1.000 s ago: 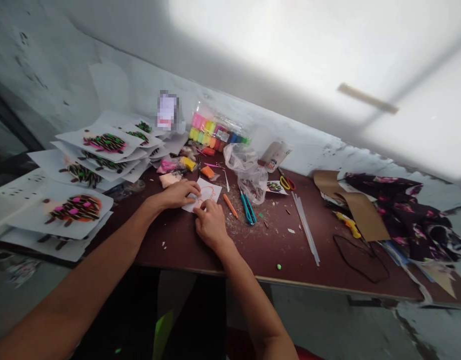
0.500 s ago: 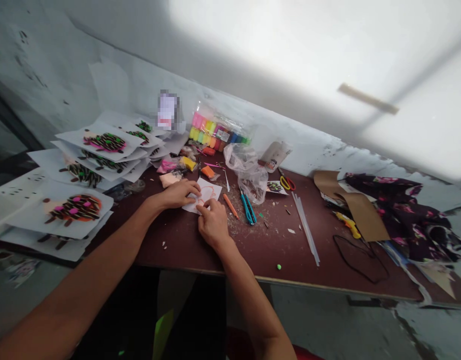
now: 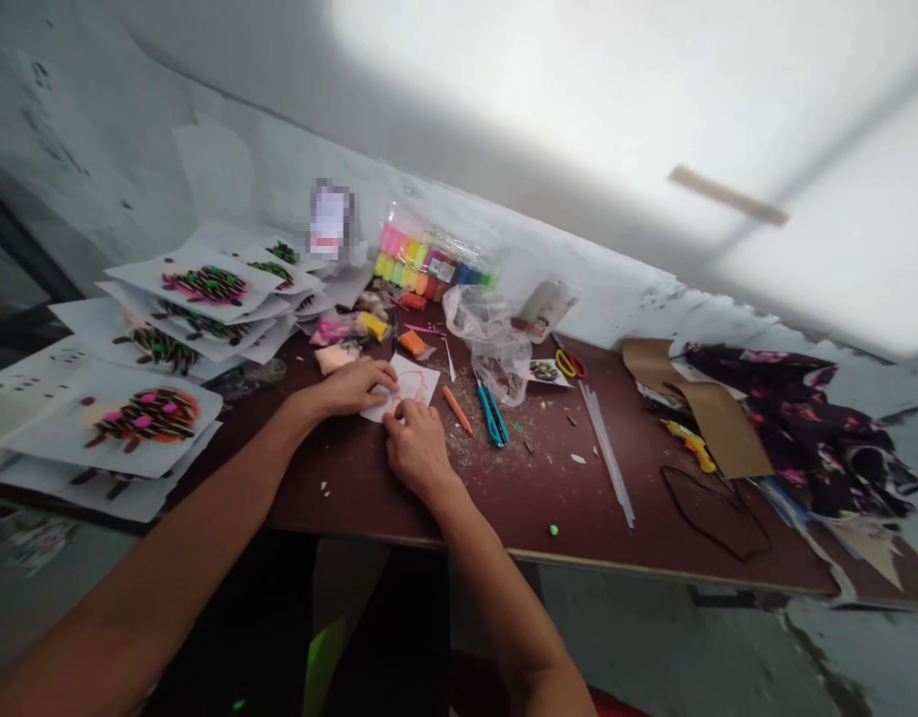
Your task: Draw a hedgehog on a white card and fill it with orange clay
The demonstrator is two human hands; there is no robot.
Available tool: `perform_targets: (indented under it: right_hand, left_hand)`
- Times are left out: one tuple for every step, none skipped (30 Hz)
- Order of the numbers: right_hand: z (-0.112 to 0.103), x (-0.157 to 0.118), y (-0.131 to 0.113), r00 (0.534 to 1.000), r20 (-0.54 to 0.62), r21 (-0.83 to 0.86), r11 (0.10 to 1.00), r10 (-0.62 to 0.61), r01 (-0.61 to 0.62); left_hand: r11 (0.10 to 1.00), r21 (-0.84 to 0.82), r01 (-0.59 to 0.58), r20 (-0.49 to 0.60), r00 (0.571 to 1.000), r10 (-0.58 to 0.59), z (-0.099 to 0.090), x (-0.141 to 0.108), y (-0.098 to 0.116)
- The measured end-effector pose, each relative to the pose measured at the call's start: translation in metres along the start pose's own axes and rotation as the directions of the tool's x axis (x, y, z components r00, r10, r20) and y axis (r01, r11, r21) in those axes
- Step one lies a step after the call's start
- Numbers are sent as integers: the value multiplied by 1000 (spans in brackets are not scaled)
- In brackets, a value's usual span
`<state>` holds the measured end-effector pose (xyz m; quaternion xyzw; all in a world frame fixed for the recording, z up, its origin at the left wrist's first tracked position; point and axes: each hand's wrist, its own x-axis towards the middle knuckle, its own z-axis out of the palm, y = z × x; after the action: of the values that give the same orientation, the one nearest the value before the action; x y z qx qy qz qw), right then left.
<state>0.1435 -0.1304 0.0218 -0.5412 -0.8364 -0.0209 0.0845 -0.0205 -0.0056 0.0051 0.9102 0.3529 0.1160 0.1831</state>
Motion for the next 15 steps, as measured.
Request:
perform_targets:
  right_hand:
    - [0,0,0,1000,-3,32,999,4,-4]
    - [1,0,0,1000,-15,77,997,15,-14]
    - [2,0,1,999,-35,136,990,37,-32]
    - [4,0,1,996,-56,209,976,66,-52]
    - [5,1,3,992,-76,298,952,97,-71]
    - [7,1,5,986,-95,395,915,134,-86]
    - [9,1,7,980,-109,493,865,167,-93]
    - [10,1,9,971,-123,581,808,206,-98]
    - [11,2,12,958,-137,645,757,251,-106]
    - [11,2,14,944,-150,685,719,295,-116]
    - [11,1,16,926,-168,703,700,337,-127]
    - [12,1,18,911,-188,700,700,368,-138]
    - [12,1,19,898,-210,683,715,387,-148]
    - [12,1,20,890,-231,654,740,393,-156]
    - [13,1,20,888,-249,617,770,388,-163]
  left_hand:
    - [1000,-1,-2,1,1000,2,0,0,0]
    - [1000,-2,-3,3,1000,3,0,0,0]
    - [1000,-4,-2,4,1000,2,0,0,-1]
    - [1000,-5,1,5,1000,-1,0,0,-1]
    - [1000,-7,4,5,1000,-4,1,1,-1]
    - [1000,-8,7,4,1000,-7,1,1,-2]
    - [1000,-7,7,2,1000,-7,1,1,-2]
    - [1000,-6,4,-1,1000,-4,1,1,-2]
    - [1000,-3,-4,-3,1000,4,1,1,-2]
    - [1000,-1,-12,-4,1000,12,1,1,-2]
    - [1000,1,-17,-4,1000,17,1,1,-2]
    - [1000,3,-16,-4,1000,16,1,1,-2]
    - [1000,5,-12,-4,1000,12,1,1,-1]
    - [1000,7,-6,-2,1000,7,0,0,-1]
    - [1000,11,-1,0,1000,1,0,0,0]
